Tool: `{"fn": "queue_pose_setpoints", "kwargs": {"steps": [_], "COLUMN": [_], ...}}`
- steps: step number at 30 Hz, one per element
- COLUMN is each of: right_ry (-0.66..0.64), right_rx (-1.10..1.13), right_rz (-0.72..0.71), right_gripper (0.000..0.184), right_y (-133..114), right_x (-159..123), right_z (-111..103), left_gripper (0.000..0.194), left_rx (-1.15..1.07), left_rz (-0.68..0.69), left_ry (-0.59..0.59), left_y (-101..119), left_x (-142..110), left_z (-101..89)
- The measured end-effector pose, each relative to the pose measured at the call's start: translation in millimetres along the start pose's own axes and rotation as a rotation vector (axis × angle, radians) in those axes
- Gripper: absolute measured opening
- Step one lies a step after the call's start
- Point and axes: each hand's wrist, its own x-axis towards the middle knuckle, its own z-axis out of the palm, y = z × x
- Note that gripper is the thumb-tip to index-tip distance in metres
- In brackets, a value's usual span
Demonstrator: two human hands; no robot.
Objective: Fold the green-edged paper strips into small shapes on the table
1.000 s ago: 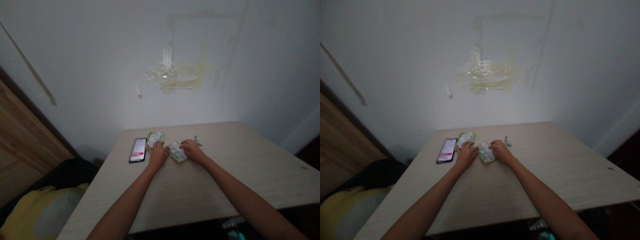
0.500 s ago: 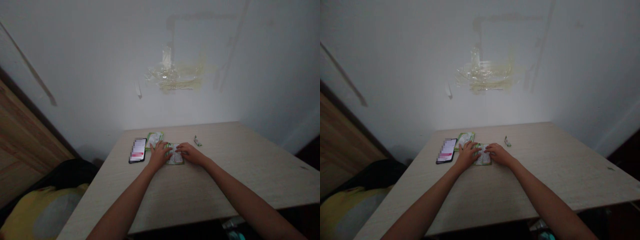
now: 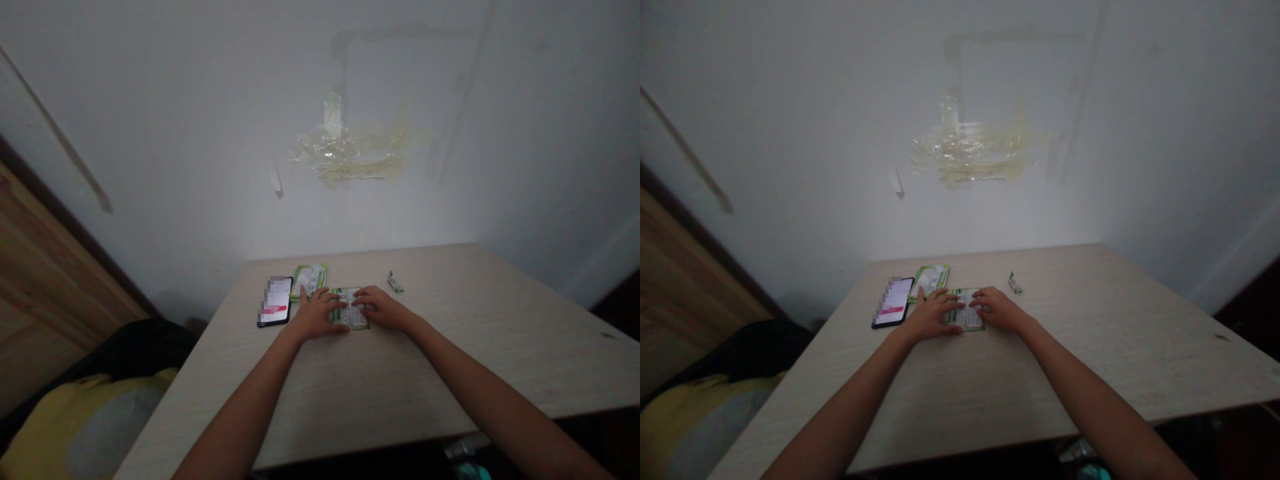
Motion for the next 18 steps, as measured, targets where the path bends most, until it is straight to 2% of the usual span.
{"fn": "queue_pose_setpoints", "kwargs": {"steps": [5, 13, 18], "right_ry": [0.005, 0.023, 0.019], "right_rx": [0.000, 0.020, 0.070], "right_rz": [-0.007, -0.013, 0.046], "right_gripper": [0.029, 0.022, 0.034], "right_y": [-1.8, -3.1, -2.6], "right_x": [-0.5, 2.3, 5.6], "right_z": [-1.7, -2.7, -3.4], "left_gripper": [0.065, 0.044, 0.040], "left_rx": [0.016, 0.001, -0.045], "left_rz": [0.006, -0.006, -0.036], "left_ry": [0.009, 0.046, 0.058], "left_y": [4.4, 6.7, 7.2], "left_x": [-1.5, -1.0, 0.6], "left_z": [-2.9, -1.2, -0.2]}}
